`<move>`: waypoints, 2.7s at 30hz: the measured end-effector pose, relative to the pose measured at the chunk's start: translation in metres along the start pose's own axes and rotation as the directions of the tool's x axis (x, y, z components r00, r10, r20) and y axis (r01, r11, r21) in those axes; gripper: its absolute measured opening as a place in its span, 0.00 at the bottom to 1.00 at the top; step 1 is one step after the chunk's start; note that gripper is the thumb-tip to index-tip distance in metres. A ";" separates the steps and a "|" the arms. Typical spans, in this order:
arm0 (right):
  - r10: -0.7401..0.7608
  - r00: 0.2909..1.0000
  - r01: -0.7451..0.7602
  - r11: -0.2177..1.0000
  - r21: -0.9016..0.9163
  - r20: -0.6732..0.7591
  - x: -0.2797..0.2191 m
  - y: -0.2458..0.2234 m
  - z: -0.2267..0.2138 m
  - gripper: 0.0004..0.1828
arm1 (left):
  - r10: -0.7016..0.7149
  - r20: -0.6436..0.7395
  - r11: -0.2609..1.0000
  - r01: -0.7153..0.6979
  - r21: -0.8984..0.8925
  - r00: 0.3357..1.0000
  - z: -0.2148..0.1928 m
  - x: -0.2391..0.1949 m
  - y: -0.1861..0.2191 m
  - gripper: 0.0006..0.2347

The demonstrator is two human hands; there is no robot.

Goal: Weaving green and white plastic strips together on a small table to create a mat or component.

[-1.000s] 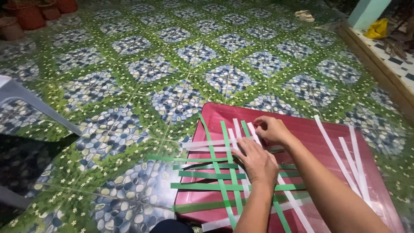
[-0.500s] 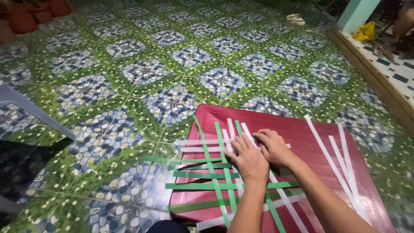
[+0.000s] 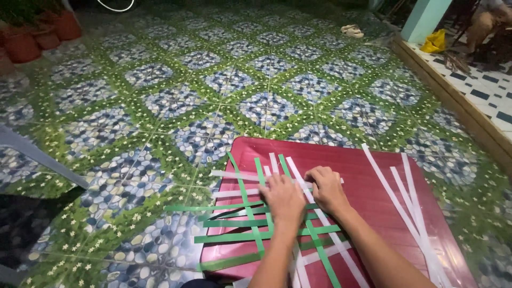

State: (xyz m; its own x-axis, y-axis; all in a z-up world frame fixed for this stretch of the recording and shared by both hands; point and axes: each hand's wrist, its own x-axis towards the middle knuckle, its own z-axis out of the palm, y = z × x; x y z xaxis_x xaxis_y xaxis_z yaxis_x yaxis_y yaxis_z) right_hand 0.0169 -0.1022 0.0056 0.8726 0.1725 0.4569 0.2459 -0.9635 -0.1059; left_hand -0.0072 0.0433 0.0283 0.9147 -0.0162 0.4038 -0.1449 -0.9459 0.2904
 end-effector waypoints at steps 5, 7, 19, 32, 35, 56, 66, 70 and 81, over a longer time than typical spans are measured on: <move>-0.015 0.999 0.015 1.000 -0.005 -0.040 0.002 -0.005 -0.005 0.10 | 0.033 0.053 0.991 -0.040 0.127 0.998 -0.072 -0.015 -0.016 0.22; -0.030 0.999 0.030 0.999 -0.012 -0.044 0.003 -0.014 -0.014 0.08 | 0.052 0.120 0.992 -0.066 0.111 0.991 -0.072 -0.021 -0.028 0.23; -0.110 0.994 0.110 0.994 -0.024 0.000 0.017 -0.045 -0.005 0.09 | -0.043 -0.221 0.986 0.077 0.146 0.974 -0.009 -0.009 -0.052 0.24; -0.153 0.984 0.165 0.973 0.161 -0.088 0.009 -0.085 0.001 0.16 | -0.204 -0.130 0.952 0.228 0.203 0.970 -0.034 -0.010 -0.046 0.27; -0.129 0.990 0.137 0.976 0.167 -0.059 0.011 -0.087 0.003 0.16 | -0.218 -0.158 0.945 0.249 0.213 0.963 -0.032 -0.007 -0.051 0.28; 0.000 0.983 0.025 0.991 0.133 -0.186 0.008 -0.092 -0.002 0.07 | -0.092 -0.439 0.984 0.148 0.096 0.894 -0.014 -0.009 -0.063 0.13; -0.016 0.957 0.051 0.993 0.111 -0.288 0.007 -0.089 0.004 0.07 | -0.060 -0.474 0.992 0.104 0.067 0.879 -0.014 -0.012 -0.066 0.10; -0.060 0.970 0.085 0.991 0.099 -0.235 0.010 -0.083 -0.006 0.05 | -0.053 -0.449 0.987 0.115 0.111 0.892 -0.012 -0.010 -0.069 0.07; -0.146 0.989 0.146 0.989 0.034 0.007 -0.116 -0.121 -0.063 0.28 | -0.128 -0.166 0.968 0.160 0.192 0.978 -0.027 -0.014 -0.058 0.14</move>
State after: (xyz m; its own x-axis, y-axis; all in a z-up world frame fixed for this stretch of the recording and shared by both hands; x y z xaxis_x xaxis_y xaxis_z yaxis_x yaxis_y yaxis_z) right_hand -0.1407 -0.0188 0.0206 0.8302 0.3130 0.4612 0.3849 -0.9204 -0.0681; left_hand -0.0223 0.1070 0.0296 0.8505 0.1594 0.5013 0.0782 -0.9807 0.1791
